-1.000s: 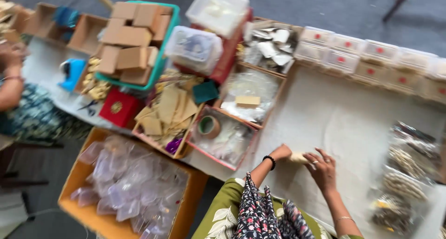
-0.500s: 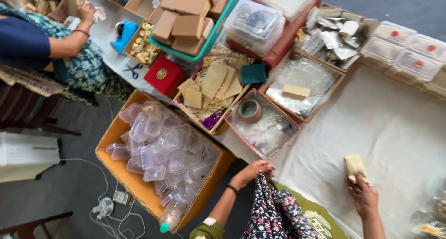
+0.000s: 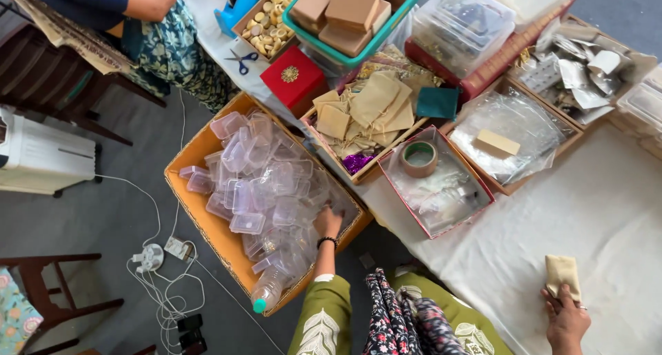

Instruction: The person sits at a table and packages various jewelry items. They pick up necklaces and bracelets, place them into small plastic bags, and then put the bags into small cloth pouches. The pouches are then placed into small plastic containers.

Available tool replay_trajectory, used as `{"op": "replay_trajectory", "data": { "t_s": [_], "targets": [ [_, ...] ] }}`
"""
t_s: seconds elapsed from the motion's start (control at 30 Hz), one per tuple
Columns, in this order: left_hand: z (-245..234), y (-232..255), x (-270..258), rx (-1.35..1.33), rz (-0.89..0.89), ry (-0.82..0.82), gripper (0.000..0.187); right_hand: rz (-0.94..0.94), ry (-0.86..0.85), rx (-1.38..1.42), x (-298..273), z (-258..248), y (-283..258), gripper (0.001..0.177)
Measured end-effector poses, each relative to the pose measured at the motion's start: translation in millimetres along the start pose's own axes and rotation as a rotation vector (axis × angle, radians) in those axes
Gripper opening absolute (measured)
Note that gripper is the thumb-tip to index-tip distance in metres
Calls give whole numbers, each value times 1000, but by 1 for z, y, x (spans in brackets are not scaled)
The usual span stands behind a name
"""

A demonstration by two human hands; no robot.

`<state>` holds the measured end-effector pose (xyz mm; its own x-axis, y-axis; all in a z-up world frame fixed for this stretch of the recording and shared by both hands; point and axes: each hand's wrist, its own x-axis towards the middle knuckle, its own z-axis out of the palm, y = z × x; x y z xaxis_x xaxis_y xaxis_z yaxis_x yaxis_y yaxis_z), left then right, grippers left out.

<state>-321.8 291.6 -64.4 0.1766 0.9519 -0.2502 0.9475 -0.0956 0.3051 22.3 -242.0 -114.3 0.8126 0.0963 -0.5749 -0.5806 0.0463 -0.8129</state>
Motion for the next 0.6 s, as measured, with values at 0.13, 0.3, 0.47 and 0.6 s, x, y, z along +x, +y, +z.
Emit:
{"op": "replay_trajectory", "data": {
  "t_s": [0.13,0.3,0.47,0.6],
  "targets": [
    [-7,22,4,-191,34,-45,66,-24,53,5,6,2,7,33],
    [44,-22,41,-339,261,58,62,-54,153,11,10,3,16,30],
    [14,-29,32,-298,367,84,58,-72,210,-87,-6,22,10,34],
    [35,-44,58,-90,211,224,32,-54,279,-71,-15,24,12,35]
  ]
}}
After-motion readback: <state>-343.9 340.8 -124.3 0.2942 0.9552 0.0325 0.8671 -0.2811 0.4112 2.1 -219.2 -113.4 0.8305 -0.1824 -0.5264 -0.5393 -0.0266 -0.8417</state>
